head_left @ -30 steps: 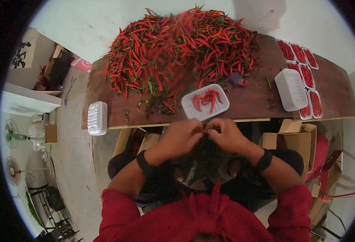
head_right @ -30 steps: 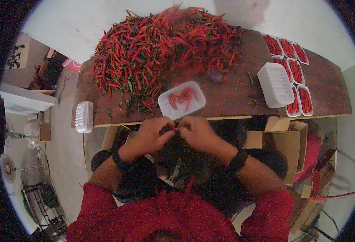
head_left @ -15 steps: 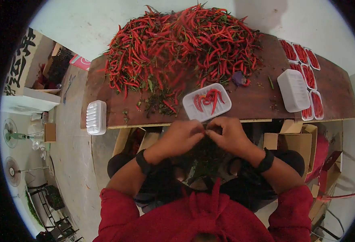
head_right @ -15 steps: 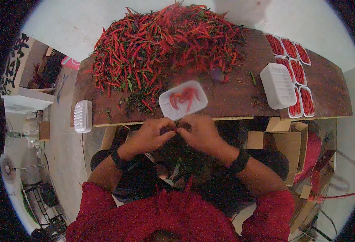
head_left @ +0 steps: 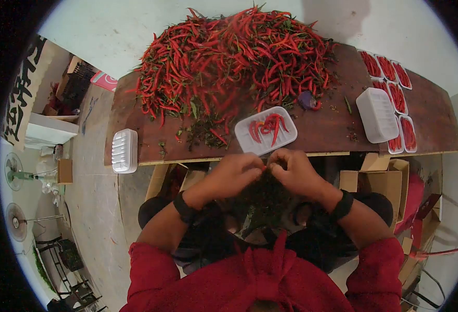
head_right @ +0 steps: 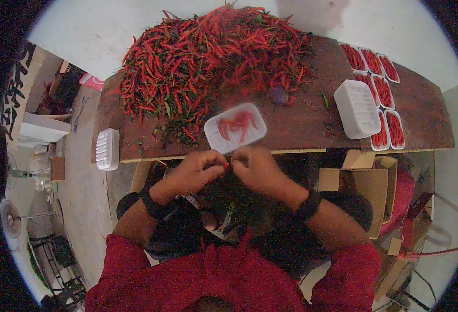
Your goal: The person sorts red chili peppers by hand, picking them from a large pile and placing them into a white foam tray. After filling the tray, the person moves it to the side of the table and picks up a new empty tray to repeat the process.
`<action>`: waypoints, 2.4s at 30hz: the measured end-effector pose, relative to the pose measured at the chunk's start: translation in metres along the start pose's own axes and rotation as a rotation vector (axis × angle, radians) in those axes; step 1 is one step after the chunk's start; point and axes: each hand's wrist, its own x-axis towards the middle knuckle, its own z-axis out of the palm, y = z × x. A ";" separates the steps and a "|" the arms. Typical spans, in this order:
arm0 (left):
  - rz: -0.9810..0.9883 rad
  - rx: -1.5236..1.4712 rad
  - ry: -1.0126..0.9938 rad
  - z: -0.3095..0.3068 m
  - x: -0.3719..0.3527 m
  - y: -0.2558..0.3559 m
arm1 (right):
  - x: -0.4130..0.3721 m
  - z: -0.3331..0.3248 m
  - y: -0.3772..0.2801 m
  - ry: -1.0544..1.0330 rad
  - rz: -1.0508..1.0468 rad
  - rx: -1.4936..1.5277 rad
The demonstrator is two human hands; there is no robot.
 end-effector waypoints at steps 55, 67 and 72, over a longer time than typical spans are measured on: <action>-0.014 0.358 0.387 -0.042 0.051 -0.012 | -0.006 -0.017 0.000 -0.212 0.003 -0.256; 0.084 0.503 0.392 -0.042 0.062 -0.010 | -0.003 -0.021 0.007 -0.213 0.008 -0.251; -0.034 0.540 0.338 -0.035 0.057 0.000 | -0.003 -0.021 0.009 -0.199 -0.002 -0.261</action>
